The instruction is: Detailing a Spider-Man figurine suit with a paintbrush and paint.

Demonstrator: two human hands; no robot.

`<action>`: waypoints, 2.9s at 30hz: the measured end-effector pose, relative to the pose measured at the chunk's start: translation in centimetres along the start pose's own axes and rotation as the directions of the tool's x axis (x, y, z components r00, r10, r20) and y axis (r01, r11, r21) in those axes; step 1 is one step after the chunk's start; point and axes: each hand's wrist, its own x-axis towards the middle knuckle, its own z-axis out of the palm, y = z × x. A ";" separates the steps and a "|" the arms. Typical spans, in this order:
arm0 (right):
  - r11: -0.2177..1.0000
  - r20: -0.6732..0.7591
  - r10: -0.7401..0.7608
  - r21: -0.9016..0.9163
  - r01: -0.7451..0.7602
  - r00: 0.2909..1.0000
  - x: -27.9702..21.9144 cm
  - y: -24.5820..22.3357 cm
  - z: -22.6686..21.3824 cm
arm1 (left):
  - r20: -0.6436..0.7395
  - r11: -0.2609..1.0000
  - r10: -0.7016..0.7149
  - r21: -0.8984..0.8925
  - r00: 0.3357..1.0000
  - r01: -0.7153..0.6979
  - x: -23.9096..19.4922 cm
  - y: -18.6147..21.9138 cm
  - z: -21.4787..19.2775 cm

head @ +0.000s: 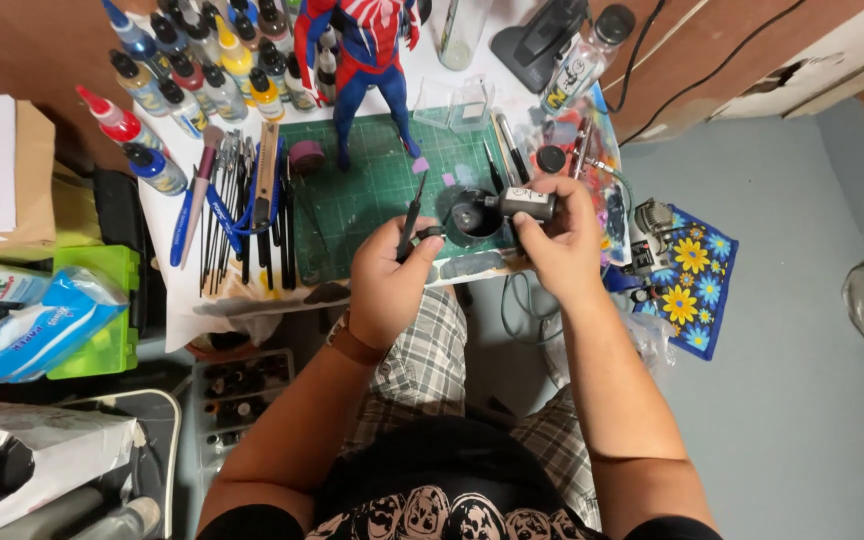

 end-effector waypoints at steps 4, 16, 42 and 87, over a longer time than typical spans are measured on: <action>0.992 -0.080 0.045 0.123 -0.035 0.996 -1.0 0.6 0.1 | 0.002 0.998 0.038 0.047 0.999 -0.038 1.1 -0.8 1.2; 0.909 0.125 -0.394 -0.093 0.406 0.911 -3.9 -4.1 -1.0 | 0.227 0.999 -0.046 0.009 0.973 0.045 0.5 1.0 2.5; 0.569 0.309 -0.509 -0.579 0.583 0.803 -13.5 0.4 -1.6 | 0.476 0.997 -0.026 0.072 0.879 -0.010 -4.3 2.1 2.4; 0.543 -0.035 -0.418 -0.811 0.218 0.908 7.1 -2.2 1.8 | 0.362 0.932 -0.118 -0.281 0.925 0.229 -6.2 -1.3 -2.2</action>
